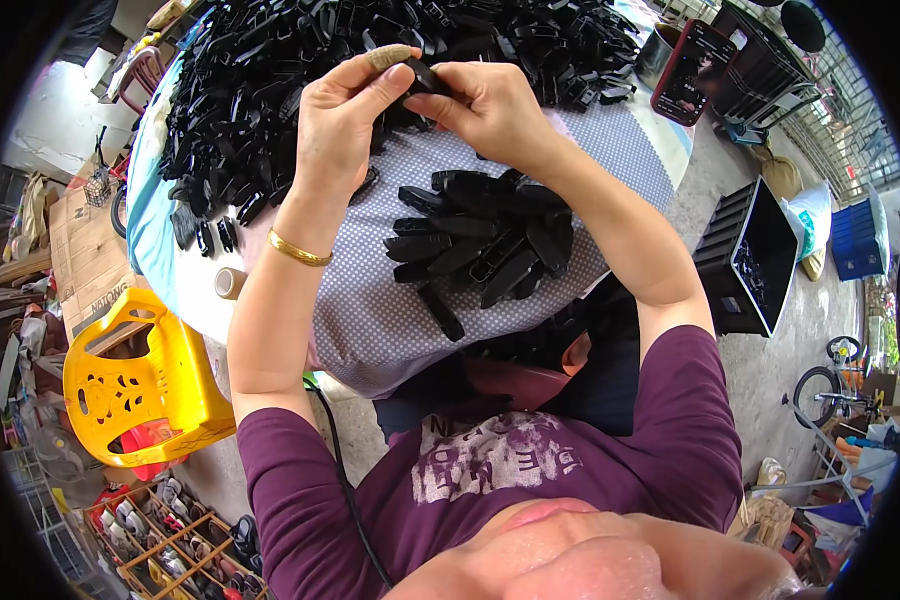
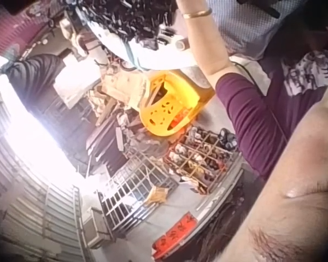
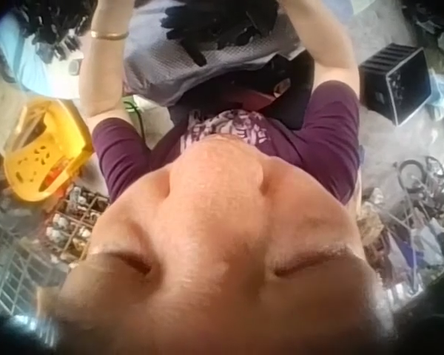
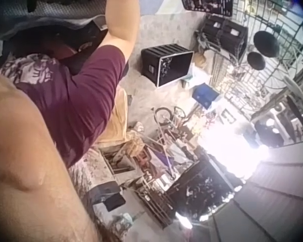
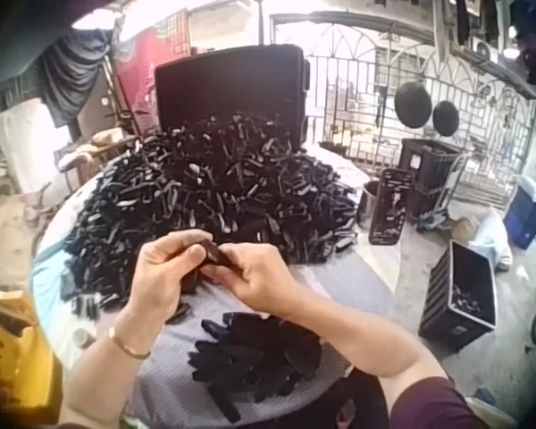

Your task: Assembling and inspecting small black plastic hardware components at a table.

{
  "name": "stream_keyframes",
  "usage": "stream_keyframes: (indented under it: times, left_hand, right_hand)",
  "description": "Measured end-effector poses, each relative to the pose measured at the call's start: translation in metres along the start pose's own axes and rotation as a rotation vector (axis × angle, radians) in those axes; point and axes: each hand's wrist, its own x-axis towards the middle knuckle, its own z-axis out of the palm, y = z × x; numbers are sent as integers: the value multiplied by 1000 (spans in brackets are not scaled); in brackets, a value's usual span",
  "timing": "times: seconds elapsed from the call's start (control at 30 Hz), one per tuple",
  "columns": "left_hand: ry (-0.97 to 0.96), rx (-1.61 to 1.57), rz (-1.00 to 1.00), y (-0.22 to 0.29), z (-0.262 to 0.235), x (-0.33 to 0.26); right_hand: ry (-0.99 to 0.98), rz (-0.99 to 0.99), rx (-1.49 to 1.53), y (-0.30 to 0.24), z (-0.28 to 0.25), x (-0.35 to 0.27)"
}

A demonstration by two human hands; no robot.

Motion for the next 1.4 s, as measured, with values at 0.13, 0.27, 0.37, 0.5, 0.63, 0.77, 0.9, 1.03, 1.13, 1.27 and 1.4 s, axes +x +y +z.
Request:
stream_keyframes:
  times: [0.13, 0.27, 0.37, 0.5, 0.63, 0.77, 0.9, 1.03, 1.13, 1.27, 1.4]
  left_hand:
    - [27, -32, -121, 3, -5, 2]
    - [-402, 321, -188, 24, 15, -5]
    - [-717, 571, -238, 32, 32, -16]
    - [-723, 580, -279, 3, 31, -12]
    - [-419, 929, -269, -26, 38, -3]
    - [-255, 1187, -92, -47, 39, -6]
    - [-303, 1126, -124, -41, 35, -6]
    - [-260, 996, -173, -37, 24, -8]
    - [-120, 570, -287, -34, 12, -3]
    - [18, 93, -298, -24, 3, 1]
    - [10, 93, -306, -16, 0, 4]
  right_hand:
    - [-272, 188, 193, 2, -21, 11]
    - [-121, 346, 340, 34, -63, 14]
    - [-182, 283, -14, 69, -78, 9]
    - [-204, 58, -353, 81, -75, 4]
    - [-76, 64, -224, 63, -55, 10]
    - [27, -9, -620, 56, -23, 6]
    - [-88, 52, -725, 55, -21, 6]
    - [77, 31, -779, 54, -27, 6]
    - [160, 45, -509, 44, -31, 9]
    - [-46, 219, 487, 16, -21, 10]
    - [-180, 246, 483, 15, -21, 8]
